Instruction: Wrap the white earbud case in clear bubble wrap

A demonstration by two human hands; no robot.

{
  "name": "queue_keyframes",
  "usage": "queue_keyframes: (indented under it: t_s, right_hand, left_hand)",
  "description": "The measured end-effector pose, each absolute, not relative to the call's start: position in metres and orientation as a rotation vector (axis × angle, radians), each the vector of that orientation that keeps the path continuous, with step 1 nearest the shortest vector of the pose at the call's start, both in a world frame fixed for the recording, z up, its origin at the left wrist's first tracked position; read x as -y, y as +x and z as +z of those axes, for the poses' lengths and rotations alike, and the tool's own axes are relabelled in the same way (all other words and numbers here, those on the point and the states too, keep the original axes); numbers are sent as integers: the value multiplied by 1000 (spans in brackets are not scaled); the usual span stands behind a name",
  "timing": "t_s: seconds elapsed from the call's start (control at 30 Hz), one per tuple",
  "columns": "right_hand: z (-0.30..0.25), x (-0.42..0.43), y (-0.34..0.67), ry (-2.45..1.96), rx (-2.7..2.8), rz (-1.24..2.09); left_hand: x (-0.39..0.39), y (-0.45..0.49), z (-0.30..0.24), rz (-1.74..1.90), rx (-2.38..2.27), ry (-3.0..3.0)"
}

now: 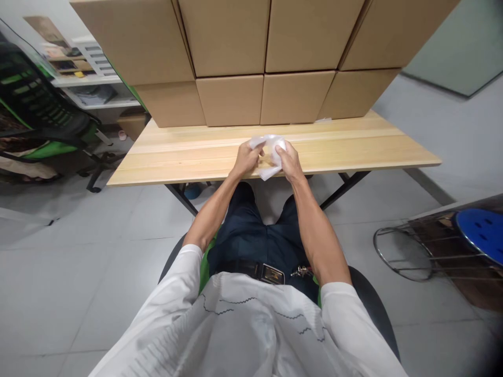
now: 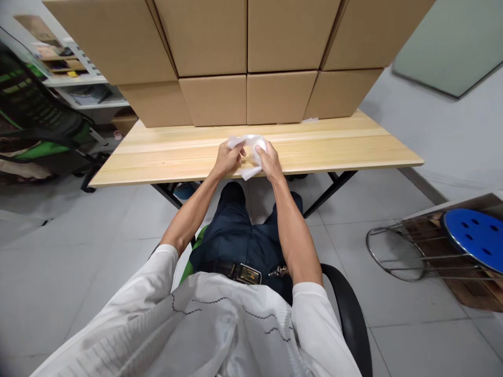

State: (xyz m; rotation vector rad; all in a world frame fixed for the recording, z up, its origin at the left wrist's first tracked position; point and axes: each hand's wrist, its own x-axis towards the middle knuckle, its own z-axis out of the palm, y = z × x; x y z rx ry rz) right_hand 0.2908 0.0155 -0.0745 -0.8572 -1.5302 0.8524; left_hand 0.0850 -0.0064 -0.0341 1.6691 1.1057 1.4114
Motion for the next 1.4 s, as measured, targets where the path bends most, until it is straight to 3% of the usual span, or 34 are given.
queue_keyframes:
  t_s: [0.3, 0.93, 1.1, 1.4]
  right_hand:
    - [-54, 7, 289, -868, 1537, 990]
    - [-31, 24, 298, -785, 1377, 1282]
    - [-33, 22, 297, -775, 1343, 1272]
    - [-35, 17, 289, -851, 1345, 1124]
  left_hand:
    - [29, 84, -10, 1502, -1161, 1008]
    - [39, 86, 8, 1651, -1035, 515]
    - [39, 85, 7, 1599, -1023, 556]
    - [48, 90, 0, 1198, -852, 1205]
